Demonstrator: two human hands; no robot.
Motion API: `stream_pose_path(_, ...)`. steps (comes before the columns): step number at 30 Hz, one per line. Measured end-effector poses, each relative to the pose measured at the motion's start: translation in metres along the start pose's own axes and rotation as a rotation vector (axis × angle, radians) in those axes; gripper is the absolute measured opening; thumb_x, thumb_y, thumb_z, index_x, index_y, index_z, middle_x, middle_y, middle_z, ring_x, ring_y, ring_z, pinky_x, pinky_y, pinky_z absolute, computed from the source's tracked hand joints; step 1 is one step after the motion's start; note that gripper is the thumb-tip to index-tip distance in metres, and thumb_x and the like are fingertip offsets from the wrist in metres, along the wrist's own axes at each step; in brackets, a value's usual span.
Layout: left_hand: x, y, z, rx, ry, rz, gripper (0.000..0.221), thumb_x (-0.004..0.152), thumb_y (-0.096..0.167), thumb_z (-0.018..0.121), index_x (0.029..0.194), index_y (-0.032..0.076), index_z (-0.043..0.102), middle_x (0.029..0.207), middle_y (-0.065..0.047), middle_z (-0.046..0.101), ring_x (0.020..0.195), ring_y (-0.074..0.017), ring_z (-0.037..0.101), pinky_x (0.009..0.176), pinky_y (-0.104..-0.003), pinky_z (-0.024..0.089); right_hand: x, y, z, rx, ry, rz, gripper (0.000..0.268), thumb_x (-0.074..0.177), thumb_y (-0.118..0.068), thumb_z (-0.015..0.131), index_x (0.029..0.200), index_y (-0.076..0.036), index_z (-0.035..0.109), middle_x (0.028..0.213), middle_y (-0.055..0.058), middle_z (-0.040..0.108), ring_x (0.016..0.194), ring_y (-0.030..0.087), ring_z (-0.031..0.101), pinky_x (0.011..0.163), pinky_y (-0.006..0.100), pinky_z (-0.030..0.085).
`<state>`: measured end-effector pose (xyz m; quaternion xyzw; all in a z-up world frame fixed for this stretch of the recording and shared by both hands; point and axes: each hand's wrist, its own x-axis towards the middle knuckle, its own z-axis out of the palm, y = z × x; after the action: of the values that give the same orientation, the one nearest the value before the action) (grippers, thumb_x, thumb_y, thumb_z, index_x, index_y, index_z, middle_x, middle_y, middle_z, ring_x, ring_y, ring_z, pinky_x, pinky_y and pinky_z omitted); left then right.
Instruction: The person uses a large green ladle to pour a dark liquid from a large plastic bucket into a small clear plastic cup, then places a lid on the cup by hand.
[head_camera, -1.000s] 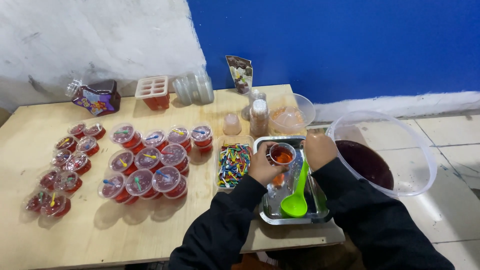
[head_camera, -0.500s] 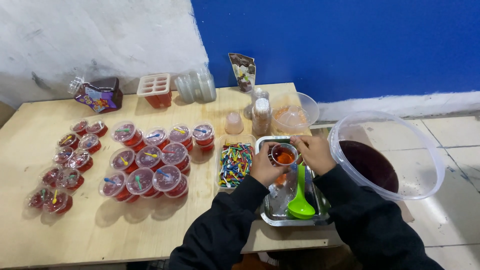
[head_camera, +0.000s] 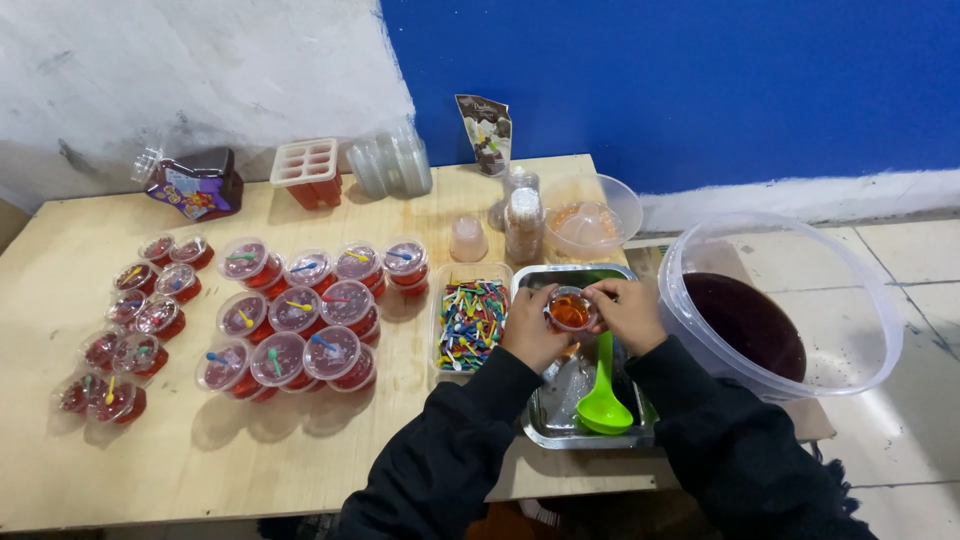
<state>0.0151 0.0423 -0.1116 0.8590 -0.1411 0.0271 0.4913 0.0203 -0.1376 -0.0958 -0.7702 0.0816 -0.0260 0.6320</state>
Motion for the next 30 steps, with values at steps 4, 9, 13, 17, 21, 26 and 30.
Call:
stream_pose_path(4,-0.005,0.009,-0.005,0.079,-0.048,-0.009,0.094,0.068,0.022,0.089,0.15,0.008,0.047,0.122,-0.019,0.057,0.121,-0.0402,0.062,0.105,-0.044,0.057,0.006,0.011,0.001,-0.008,-0.01,0.013,0.023,0.101,-0.007,0.061,0.11,0.011,0.072,0.075,0.029,0.064,0.051,0.038,0.071,0.045,0.039,0.063)
stream_pose_path(9,-0.011,0.027,-0.012,0.169,-0.113,-0.009,0.092,0.08,0.018,0.081,0.158,0.006,0.034,0.125,-0.024,0.059,0.124,-0.0451,0.06,0.106,-0.05,0.052,0.001,0.009,0.002,-0.058,-0.01,-0.001,0.018,0.099,-0.007,0.064,0.104,0.007,0.075,0.075,0.028,0.068,0.051,0.035,0.072,0.044,0.037,0.064)
stream_pose_path(13,-0.013,0.024,-0.008,0.241,-0.142,0.033,0.096,0.081,0.017,0.08,0.16,0.006,0.027,0.124,-0.026,0.058,0.122,-0.0444,0.062,0.103,-0.047,0.054,0.006,0.02,0.003,-0.185,0.0,0.008,0.017,0.095,-0.011,0.068,0.102,0.0,0.079,0.077,0.025,0.072,0.051,0.031,0.072,0.043,0.033,0.063)
stream_pose_path(17,-0.014,0.027,-0.009,0.248,-0.145,0.053,0.103,0.078,0.012,0.082,0.161,0.004,0.022,0.129,-0.029,0.056,0.126,-0.0464,0.059,0.106,-0.049,0.052,0.004,0.016,0.002,-0.238,0.018,-0.01,0.017,0.096,-0.013,0.067,0.102,-0.002,0.079,0.074,0.022,0.072,0.051,0.029,0.072,0.042,0.031,0.062)
stream_pose_path(21,-0.017,0.049,-0.03,0.187,-0.2,0.102,0.114,0.073,0.009,0.084,0.163,0.005,0.014,0.142,-0.031,0.046,0.138,-0.0489,0.047,0.114,-0.05,0.044,-0.01,-0.011,-0.004,-0.354,0.046,-0.123,0.016,0.096,-0.015,0.068,0.104,-0.005,0.078,0.069,0.018,0.073,0.047,0.024,0.071,0.041,0.028,0.061)
stream_pose_path(26,0.01,0.054,-0.047,0.227,-0.168,0.223,0.087,0.072,0.011,0.082,0.151,0.012,0.046,0.133,-0.024,0.058,0.126,-0.043,0.059,0.106,-0.047,0.051,0.008,-0.027,-0.032,-0.75,0.126,-0.343,0.016,0.092,-0.028,0.071,0.104,-0.021,0.079,0.062,-0.001,0.072,0.066,0.021,0.074,0.069,0.037,0.062)
stream_pose_path(30,0.053,0.056,-0.038,0.266,0.002,0.345,0.058,0.074,0.023,0.083,0.129,0.023,0.067,0.115,-0.006,0.068,0.098,-0.0226,0.071,0.088,-0.033,0.059,0.035,-0.056,-0.043,-0.932,0.189,-0.441,0.013,0.09,-0.028,0.074,0.101,-0.024,0.079,0.079,0.002,0.075,0.081,0.027,0.075,0.075,0.041,0.062)
